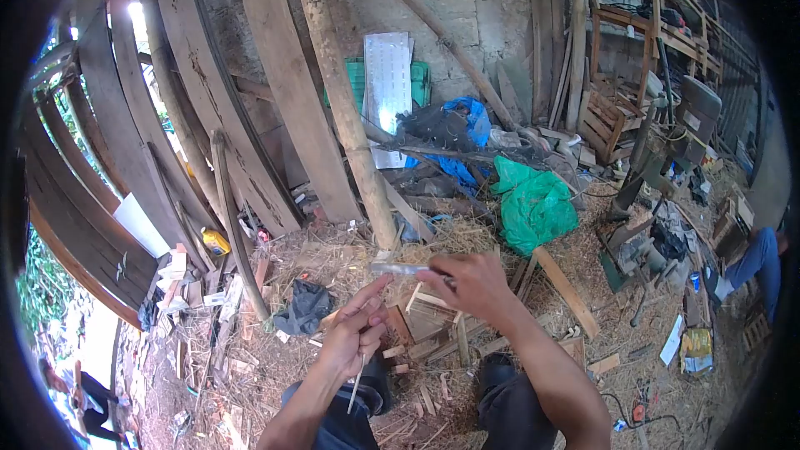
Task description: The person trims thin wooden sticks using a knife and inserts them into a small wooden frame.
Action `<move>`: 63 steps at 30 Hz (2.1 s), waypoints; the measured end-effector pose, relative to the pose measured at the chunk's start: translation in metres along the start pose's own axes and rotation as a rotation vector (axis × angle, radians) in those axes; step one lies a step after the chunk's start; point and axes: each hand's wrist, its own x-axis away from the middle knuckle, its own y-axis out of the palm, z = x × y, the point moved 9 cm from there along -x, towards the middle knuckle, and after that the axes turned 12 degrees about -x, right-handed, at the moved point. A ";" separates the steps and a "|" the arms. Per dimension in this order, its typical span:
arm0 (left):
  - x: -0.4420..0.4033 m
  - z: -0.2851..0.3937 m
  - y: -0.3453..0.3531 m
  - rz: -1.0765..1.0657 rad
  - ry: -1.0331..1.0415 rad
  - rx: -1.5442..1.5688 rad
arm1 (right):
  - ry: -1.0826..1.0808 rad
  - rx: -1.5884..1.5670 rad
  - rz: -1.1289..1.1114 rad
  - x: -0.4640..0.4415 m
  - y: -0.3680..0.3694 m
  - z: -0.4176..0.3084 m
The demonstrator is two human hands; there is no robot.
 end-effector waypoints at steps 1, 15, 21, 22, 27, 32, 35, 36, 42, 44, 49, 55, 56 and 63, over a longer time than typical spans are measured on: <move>0.000 0.001 -0.001 -0.002 0.003 -0.001 | 0.041 0.029 0.025 0.000 -0.006 0.008; 0.002 -0.003 -0.001 0.009 0.022 0.033 | -0.079 -0.029 -0.116 0.006 0.017 -0.035; -0.005 -0.001 -0.006 0.027 -0.007 0.052 | -0.042 0.153 -0.073 0.001 0.013 -0.021; -0.004 -0.003 -0.006 0.025 -0.010 0.052 | -0.038 0.155 -0.072 0.001 0.013 -0.015; 0.004 -0.007 0.000 0.007 -0.010 -0.073 | 0.318 0.177 0.260 0.006 -0.041 0.052; 0.002 -0.006 0.000 -0.012 -0.006 0.047 | 0.110 -0.074 0.116 0.003 -0.015 -0.011; 0.000 -0.011 0.002 -0.014 -0.030 0.036 | -0.176 -0.077 -0.060 0.004 0.011 -0.044; 0.001 -0.014 0.002 -0.010 -0.050 0.026 | -0.095 -0.052 -0.012 0.003 0.009 -0.028; 0.004 -0.008 0.012 -0.058 -0.056 -0.050 | 0.209 0.066 0.147 0.002 -0.024 0.023; 0.004 -0.008 0.009 -0.051 -0.055 -0.029 | 0.021 -0.164 0.068 0.002 -0.010 -0.009; 0.008 -0.008 0.013 -0.081 -0.059 -0.046 | -0.029 -0.108 0.041 0.000 -0.003 -0.015; 0.010 -0.004 0.017 -0.113 -0.029 -0.109 | 0.242 -0.035 0.086 0.004 -0.019 0.018; 0.010 0.001 0.015 -0.082 0.008 -0.119 | 0.243 -0.034 0.079 0.005 -0.017 0.012; 0.011 -0.003 0.018 -0.109 -0.034 -0.023 | -0.044 -0.118 -0.034 0.001 0.010 -0.027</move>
